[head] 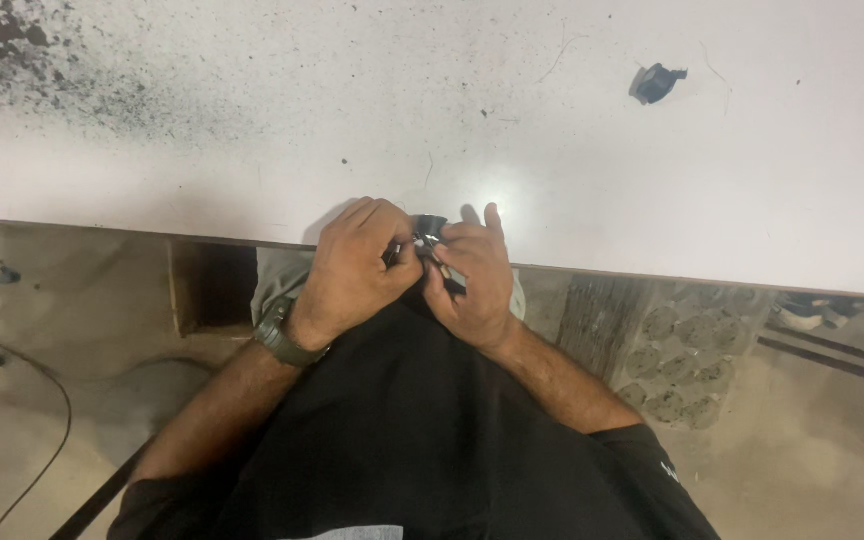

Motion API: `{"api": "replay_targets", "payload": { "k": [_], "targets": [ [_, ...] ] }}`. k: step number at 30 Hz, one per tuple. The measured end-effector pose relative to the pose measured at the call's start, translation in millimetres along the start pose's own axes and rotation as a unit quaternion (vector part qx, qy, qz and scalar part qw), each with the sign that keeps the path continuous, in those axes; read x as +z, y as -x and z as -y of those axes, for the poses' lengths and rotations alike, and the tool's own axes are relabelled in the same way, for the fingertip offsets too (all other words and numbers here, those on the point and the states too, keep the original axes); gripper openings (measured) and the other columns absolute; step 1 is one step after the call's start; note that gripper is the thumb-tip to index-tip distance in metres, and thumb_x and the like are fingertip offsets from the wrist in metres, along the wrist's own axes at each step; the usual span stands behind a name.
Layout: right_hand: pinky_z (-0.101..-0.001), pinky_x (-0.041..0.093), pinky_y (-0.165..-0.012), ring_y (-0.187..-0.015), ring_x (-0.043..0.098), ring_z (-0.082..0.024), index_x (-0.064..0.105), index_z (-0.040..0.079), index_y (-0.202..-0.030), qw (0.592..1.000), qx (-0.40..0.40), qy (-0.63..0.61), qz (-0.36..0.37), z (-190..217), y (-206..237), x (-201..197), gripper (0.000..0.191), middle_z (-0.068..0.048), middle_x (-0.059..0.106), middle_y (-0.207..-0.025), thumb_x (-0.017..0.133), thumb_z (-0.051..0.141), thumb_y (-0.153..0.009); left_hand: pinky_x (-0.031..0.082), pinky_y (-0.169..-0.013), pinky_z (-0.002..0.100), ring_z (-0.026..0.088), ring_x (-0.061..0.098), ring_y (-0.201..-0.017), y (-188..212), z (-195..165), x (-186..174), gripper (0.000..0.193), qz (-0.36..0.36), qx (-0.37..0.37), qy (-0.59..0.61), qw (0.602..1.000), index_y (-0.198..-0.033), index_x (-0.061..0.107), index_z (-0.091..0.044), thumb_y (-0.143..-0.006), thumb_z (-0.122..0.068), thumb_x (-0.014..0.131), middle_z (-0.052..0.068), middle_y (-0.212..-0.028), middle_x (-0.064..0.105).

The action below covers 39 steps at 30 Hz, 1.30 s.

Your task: The person sits at a white workbench and assembles small black plastic components by hand, pressing pieces together and setting each finished assembly onto the table where a pile of completed parts accumulates. Trays holding more of the black parts are visible on the bench.

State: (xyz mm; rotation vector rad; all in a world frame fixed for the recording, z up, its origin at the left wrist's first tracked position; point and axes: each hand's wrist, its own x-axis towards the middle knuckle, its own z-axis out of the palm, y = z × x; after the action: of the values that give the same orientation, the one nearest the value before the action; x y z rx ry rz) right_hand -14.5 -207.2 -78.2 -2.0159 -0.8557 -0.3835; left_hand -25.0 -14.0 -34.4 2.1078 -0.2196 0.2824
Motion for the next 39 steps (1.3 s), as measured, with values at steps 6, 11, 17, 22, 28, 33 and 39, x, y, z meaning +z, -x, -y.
{"api": "replay_targets", "payload": {
  "k": [6, 11, 17, 22, 28, 33, 39],
  "targets": [
    [-0.0635, 0.027, -0.127, -0.110, 0.068, -0.031, 0.060, 0.005, -0.111, 1.000, -0.007, 0.008, 0.021, 1.6, -2.7, -0.2, 0.037, -0.011, 0.066, -0.100, 0.078, -0.007, -0.081, 0.049, -0.072, 0.043, 0.032, 0.059, -0.078, -0.8, -3.1, -4.7, 0.016, -0.015, 0.007, 0.019, 1.000, -0.085, 0.056, -0.004, -0.079, 0.000, 0.070, 0.010, -0.081, 0.060],
    [-0.0637, 0.028, -0.127, -0.111, 0.067, -0.034, 0.062, 0.005, -0.109, 0.999, -0.012, 0.040, 0.020, -1.3, -10.1, -7.2, 0.036, -0.012, 0.065, -0.102, 0.077, -0.008, -0.079, 0.048, -0.073, 0.043, 0.030, 0.059, -0.078, -2.7, -1.2, 2.7, 0.016, -0.023, 0.031, 0.050, 0.998, -0.086, 0.057, -0.005, -0.079, -0.001, 0.071, 0.009, -0.082, 0.060],
    [-0.0641, 0.023, -0.132, -0.100, 0.067, -0.027, 0.060, 0.003, -0.118, 0.988, 0.061, 0.133, -0.040, -27.0, -40.1, -46.2, 0.026, -0.011, 0.065, -0.110, 0.069, -0.004, -0.095, 0.054, -0.083, 0.040, 0.026, 0.068, -0.092, -14.1, 46.2, -93.1, 0.017, -0.171, 0.104, -0.192, 0.961, -0.100, 0.067, -0.008, -0.086, -0.005, 0.077, 0.009, -0.102, 0.071],
    [-0.0616, 0.021, -0.134, -0.096, 0.061, -0.027, 0.056, 0.000, -0.123, 0.983, 0.091, 0.126, -0.102, -44.0, -35.7, -70.0, 0.022, -0.012, 0.063, -0.113, 0.065, 0.001, -0.102, 0.058, -0.073, 0.040, 0.029, 0.073, -0.086, -22.3, 134.0, -264.5, 0.049, -0.295, -0.135, -0.403, 0.855, -0.129, 0.066, 0.002, -0.096, -0.026, 0.089, 0.017, -0.107, 0.072],
    [-0.0616, 0.026, -0.132, -0.103, 0.061, -0.026, 0.058, 0.002, -0.118, 0.991, 0.081, 0.078, -0.074, -33.1, -36.2, -42.0, 0.019, -0.009, 0.061, -0.109, 0.062, 0.000, -0.099, 0.057, -0.080, 0.048, 0.039, 0.072, -0.092, -49.4, 173.1, -316.6, 0.028, -0.271, -0.187, -0.412, 0.850, -0.107, 0.075, -0.001, -0.096, -0.026, 0.082, 0.023, -0.102, 0.074],
    [-0.0596, 0.023, -0.129, -0.119, 0.058, -0.031, 0.071, 0.009, -0.109, 0.992, 0.075, 0.102, 0.000, -14.8, -53.4, -39.8, 0.026, -0.012, 0.060, -0.112, 0.062, -0.002, -0.086, 0.057, -0.085, 0.043, 0.022, 0.069, -0.096, -81.5, 120.3, -230.2, 0.029, -0.024, -0.319, -0.115, 0.940, -0.123, 0.075, -0.025, -0.100, -0.030, 0.059, 0.004, -0.123, 0.073],
    [-0.0698, 0.015, -0.119, -0.125, 0.048, -0.034, 0.071, 0.007, -0.117, 0.983, 0.034, 0.132, 0.126, 6.6, -62.5, -21.9, 0.048, -0.011, 0.054, -0.112, 0.087, 0.028, -0.077, 0.055, -0.075, 0.042, 0.024, 0.067, -0.083, -79.5, 9.8, -83.2, 0.040, 0.339, -0.162, -0.185, 0.908, -0.124, 0.056, -0.007, -0.092, -0.030, 0.063, 0.011, -0.095, 0.070]
  ]
}}
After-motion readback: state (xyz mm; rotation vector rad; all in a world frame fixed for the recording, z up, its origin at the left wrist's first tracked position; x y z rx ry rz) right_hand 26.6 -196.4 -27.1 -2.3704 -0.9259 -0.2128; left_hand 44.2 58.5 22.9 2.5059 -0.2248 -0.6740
